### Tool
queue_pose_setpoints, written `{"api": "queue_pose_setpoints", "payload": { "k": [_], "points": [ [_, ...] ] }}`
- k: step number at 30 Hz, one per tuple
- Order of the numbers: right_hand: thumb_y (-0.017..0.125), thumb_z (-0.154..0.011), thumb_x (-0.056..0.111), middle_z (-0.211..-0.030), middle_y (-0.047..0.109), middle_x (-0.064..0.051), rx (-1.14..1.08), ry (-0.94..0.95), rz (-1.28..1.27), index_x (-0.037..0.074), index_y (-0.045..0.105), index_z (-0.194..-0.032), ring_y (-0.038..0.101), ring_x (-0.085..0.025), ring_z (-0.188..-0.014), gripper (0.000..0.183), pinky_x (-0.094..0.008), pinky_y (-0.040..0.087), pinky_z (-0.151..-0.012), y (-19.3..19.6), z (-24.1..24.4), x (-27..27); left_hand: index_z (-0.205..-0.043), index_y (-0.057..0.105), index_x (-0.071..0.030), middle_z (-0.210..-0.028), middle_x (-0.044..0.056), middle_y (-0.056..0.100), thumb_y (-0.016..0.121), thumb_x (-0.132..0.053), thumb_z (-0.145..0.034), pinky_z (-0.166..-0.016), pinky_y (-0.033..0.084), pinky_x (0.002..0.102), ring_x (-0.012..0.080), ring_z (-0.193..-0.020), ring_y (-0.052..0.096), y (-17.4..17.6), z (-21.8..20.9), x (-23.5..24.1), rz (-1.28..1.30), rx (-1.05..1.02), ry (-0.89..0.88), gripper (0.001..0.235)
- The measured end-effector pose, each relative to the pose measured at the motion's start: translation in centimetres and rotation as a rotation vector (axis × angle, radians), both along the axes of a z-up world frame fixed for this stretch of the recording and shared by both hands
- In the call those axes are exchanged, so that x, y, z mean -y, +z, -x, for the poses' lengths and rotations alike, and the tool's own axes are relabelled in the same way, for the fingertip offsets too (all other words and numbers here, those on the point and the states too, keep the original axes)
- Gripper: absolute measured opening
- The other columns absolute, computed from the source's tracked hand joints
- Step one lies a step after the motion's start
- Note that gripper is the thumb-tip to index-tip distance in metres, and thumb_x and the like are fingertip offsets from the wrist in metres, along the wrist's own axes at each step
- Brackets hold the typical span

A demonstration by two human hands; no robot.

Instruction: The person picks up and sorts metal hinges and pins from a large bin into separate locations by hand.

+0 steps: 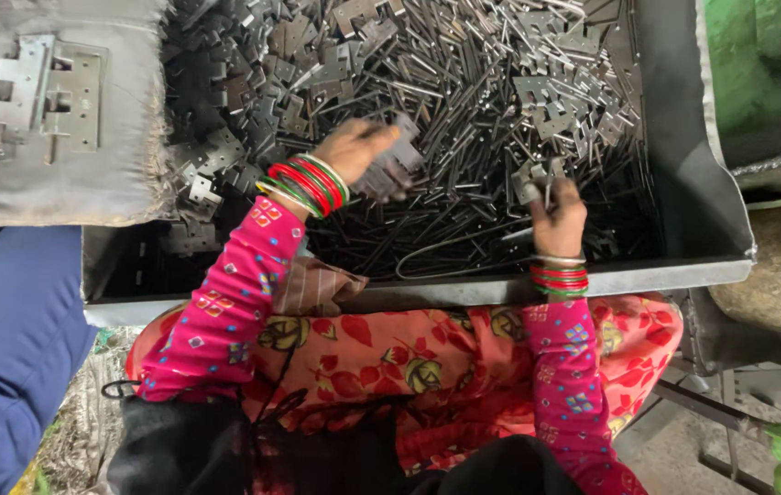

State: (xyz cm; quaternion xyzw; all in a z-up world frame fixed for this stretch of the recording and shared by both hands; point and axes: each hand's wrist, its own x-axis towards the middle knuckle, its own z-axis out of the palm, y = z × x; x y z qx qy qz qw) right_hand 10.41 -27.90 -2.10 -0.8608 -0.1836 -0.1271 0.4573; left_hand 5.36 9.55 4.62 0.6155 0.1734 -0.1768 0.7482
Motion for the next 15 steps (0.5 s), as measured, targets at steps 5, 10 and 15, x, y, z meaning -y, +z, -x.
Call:
{"api": "queue_pose_setpoints", "payload": {
  "k": [5,10,15],
  "points": [
    [0.083,-0.081,0.011,-0.095,0.064,-0.019,0.133,0.133,0.400,0.003,0.066,-0.100,0.064,-0.042,-0.089,0.027,-0.049,0.052,-0.077,0.0,-0.7,-1.6,-0.113,0.070,0.002,-0.101,0.014,0.073,0.063,-0.035,-0.102,-0.084,0.053,0.034,0.0190,-0.090,0.068,-2.4,-0.5,-0.1,-0.530,0.517,-0.043,0.039],
    [0.079,-0.069,0.009,-0.097,0.067,-0.012,0.243,0.186,0.596,0.010,0.072,-0.102,0.067,-0.038,-0.094,0.034,-0.051,0.053,-0.081,-1.0,-0.3,-3.6,-0.105,0.069,0.002,-0.094,0.017,0.071,0.072,-0.033,-0.098,-0.078,0.052,0.037,0.0222,-0.085,0.066,-2.0,0.2,0.7,-0.788,0.565,-0.109,0.036],
    [0.074,-0.091,0.008,-0.108,0.072,-0.013,0.163,0.252,0.103,0.008,0.071,-0.108,0.073,-0.031,-0.095,0.017,-0.035,0.057,-0.084,0.0,-0.2,-1.5,-0.107,0.068,-0.001,-0.088,0.006,0.070,0.068,-0.016,-0.098,-0.063,0.059,0.029,0.0109,-0.071,0.070,-0.5,0.3,0.8,-0.286,0.545,-0.041,0.018]
  ]
}}
